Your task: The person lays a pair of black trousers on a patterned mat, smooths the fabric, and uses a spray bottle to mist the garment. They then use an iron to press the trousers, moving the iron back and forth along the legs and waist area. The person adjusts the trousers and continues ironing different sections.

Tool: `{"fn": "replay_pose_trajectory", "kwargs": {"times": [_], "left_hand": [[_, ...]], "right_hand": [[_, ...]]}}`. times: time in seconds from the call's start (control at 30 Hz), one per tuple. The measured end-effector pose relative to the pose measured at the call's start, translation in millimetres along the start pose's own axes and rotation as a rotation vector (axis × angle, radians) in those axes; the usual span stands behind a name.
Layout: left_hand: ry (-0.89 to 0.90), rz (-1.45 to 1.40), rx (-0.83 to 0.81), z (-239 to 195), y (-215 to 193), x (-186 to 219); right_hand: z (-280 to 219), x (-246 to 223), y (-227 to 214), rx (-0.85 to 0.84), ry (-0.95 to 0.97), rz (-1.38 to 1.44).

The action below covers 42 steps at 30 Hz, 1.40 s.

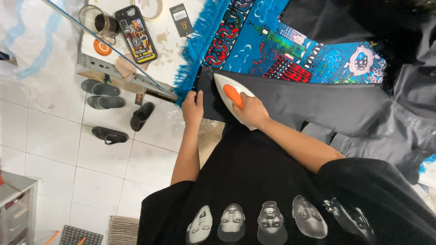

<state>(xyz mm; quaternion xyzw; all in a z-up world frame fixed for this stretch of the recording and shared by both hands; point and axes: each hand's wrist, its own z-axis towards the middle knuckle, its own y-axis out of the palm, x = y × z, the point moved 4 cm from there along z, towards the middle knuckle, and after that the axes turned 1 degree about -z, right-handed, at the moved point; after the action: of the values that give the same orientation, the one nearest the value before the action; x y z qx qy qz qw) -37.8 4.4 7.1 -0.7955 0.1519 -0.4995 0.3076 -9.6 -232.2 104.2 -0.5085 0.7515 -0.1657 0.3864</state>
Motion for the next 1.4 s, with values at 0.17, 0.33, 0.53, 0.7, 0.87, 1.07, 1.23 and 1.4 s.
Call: {"fn": "replay_pose_trajectory", "kwargs": {"times": [0.17,0.33,0.53,0.7,0.87,1.07,1.23,1.4], "left_hand": [[0.002,0.002,-0.031,2,-6,6],[-0.061,-0.138,-0.143,11,-9,-13],[-0.2,-0.298,-0.287,9,-17,-6],[0.037,-0.1,-0.2,5,-22,12],[0.131,-0.05,-0.116,2,-18,7],[0.194,0.033,-0.02,-2,-5,-10],[0.223,0.089,0.006,-7,0,-18],[0.255,0.108,0.038,-1,4,-31]], "right_hand": [[28,-23,16,0.076,0.036,0.169],[26,-31,32,0.098,0.137,0.348],[30,-62,-1,0.097,0.145,0.573],[27,-37,28,0.118,0.103,0.441],[24,-50,3,0.144,0.116,0.251],[12,46,-31,0.267,0.301,0.217],[-16,200,-67,0.504,0.506,0.27],[-42,365,-110,0.765,0.704,0.198]]}}
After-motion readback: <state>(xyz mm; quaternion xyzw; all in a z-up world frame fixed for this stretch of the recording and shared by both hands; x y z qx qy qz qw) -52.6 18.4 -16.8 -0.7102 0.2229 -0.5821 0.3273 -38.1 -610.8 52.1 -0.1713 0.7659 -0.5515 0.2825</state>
